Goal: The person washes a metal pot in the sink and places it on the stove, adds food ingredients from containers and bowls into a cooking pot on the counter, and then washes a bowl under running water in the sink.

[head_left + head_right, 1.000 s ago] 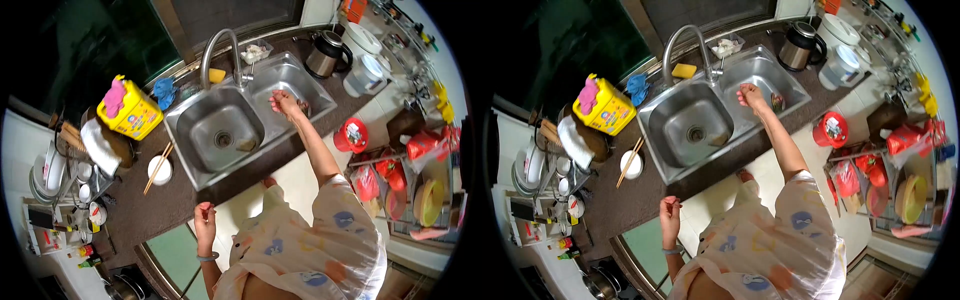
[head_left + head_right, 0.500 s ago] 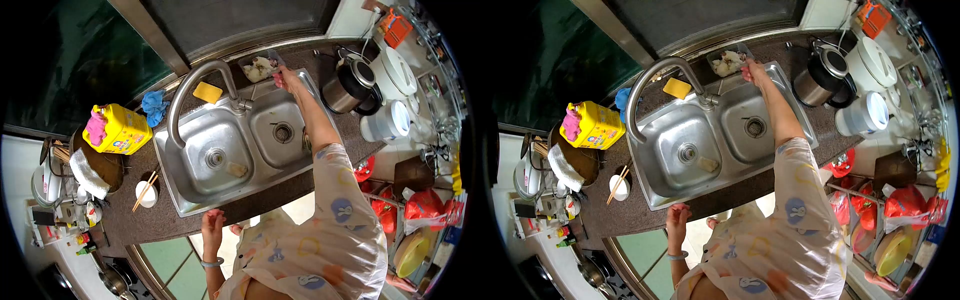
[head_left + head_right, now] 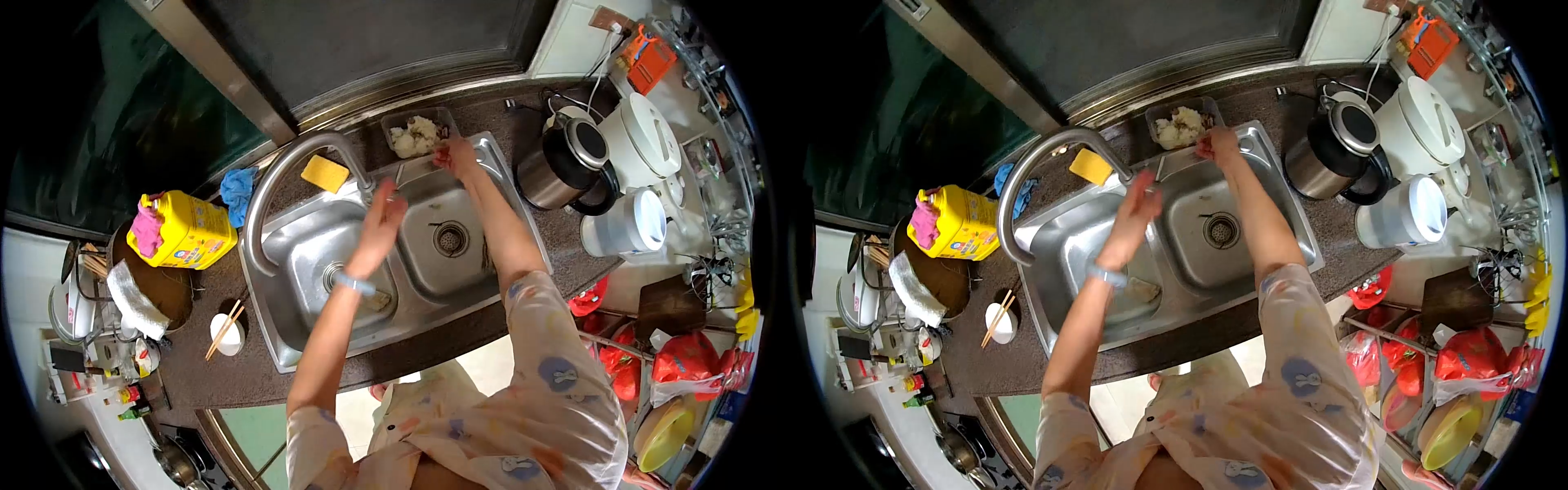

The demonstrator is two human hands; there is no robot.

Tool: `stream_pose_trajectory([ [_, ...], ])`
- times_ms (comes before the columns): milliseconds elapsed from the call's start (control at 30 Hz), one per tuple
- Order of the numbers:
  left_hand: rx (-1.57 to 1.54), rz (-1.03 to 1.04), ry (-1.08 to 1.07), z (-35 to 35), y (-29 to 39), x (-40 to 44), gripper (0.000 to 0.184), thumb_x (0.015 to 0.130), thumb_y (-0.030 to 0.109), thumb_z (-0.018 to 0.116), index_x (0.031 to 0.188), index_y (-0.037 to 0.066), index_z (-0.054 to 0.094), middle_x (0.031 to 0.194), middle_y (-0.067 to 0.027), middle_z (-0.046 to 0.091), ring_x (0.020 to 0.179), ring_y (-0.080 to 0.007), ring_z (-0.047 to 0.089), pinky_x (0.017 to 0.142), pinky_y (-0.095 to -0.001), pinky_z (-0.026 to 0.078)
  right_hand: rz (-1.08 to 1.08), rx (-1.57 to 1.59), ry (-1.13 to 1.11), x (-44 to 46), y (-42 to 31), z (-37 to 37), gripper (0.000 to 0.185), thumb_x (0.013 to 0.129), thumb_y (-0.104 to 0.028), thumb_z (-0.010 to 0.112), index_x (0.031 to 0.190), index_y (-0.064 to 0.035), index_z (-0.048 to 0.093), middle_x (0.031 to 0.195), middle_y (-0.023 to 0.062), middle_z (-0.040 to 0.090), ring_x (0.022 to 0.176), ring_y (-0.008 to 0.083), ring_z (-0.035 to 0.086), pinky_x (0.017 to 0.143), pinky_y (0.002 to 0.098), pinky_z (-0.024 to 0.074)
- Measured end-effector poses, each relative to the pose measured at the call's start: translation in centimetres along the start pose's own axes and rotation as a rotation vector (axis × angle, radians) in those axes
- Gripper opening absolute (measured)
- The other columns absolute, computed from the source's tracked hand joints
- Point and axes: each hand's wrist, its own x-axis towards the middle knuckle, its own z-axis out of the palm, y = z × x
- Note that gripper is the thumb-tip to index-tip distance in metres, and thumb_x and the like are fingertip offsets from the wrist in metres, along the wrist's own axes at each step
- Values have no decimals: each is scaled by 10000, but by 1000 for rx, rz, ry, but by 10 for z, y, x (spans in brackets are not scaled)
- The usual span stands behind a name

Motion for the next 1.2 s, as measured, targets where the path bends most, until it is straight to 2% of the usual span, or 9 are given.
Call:
stream_pose_trajectory([
  [300, -554, -349, 142, 25, -4, 87, 746, 938, 456, 557, 1489, 95, 206, 1515, -25, 276, 1333, -306, 325, 1056, -476, 322, -47, 24, 82, -85, -35, -54, 262, 976, -198, 423, 1122, -4, 521, 783, 126, 630, 575, 181, 583, 552, 374, 568],
  [433, -526, -263, 170, 37, 14, 64, 674, 968, 466, 486, 1463, 74, 250, 1497, -67, 299, 1374, -297, 286, 1072, -470, 327, -130, -107, 42, -172, -65, -48, 403, 994, -223, 431, 1326, 4, 434, 791, 118, 626, 560, 146, 583, 532, 308, 558],
  [500, -780, -50, -178, 35, 0, 53, 709, 961, 545, 432, 1489, 114, 240, 1446, -85, 377, 1263, -246, 437, 1007, -388, 384, -155, -167, -42, -205, -63, -44, 428, 995, -224, 424, 1358, 2, 410, 774, 117, 628, 552, 138, 588, 515, 298, 554],
  [533, -779, -28, -137, 37, 2, 40, 709, 961, 545, 432, 1489, 114, 240, 1446, -85, 377, 1263, -246, 437, 1007, -388, 384, -166, -184, -109, -221, -59, -41, 425, 996, -229, 421, 1351, 5, 414, 765, 117, 628, 553, 138, 593, 510, 297, 553],
  [667, -295, 5, 325, 30, 36, -84, 627, 1000, 486, 396, 1472, 82, 307, 1303, -63, 523, 1034, -145, 559, 911, -316, 447, -146, -288, -281, -285, -32, -13, 468, 1003, -254, 412, 1380, 24, 388, 708, 113, 621, 512, 142, 571, 485, 316, 539],
  [800, -259, 69, 559, 1, 34, -215, 544, 1029, 363, 385, 1425, -9, 359, 1399, -112, 453, 1294, -173, 389, 1081, -278, 286, -68, -426, -445, -353, 24, 31, 447, 988, -292, 453, 1312, 15, 427, 704, 94, 611, 515, 124, 559, 488, 281, 522],
  [933, -231, 111, 916, -16, 14, -353, 508, 1034, 347, 381, 1408, 4, 393, 1255, -41, 527, 1148, -119, 464, 1011, -258, 361, 29, -656, -803, -407, 85, 80, 433, 973, -299, 480, 1304, -21, 489, 697, 33, 556, 561, 106, 536, 528, 262, 508],
  [1133, -165, 209, 1453, -3, 1, -569, 506, 1035, 348, 374, 1408, 7, 402, 1207, -28, 547, 1110, -105, 472, 986, -260, 377, -111, -830, -1350, -546, 182, 169, 455, 975, -302, 473, 1298, 17, 504, 1053, 72, 601, 936, 120, 574, 735, 267, 521],
  [1200, -179, 185, 1589, -4, 14, -643, 508, 1034, 352, 378, 1407, 7, 406, 1191, -23, 551, 1100, -102, 475, 978, -259, 381, 128, -857, -1527, -607, 210, 210, 456, 991, -309, 444, 1324, 2, 448, 1249, 79, 529, 1064, 161, 553, 848, 340, 505],
])
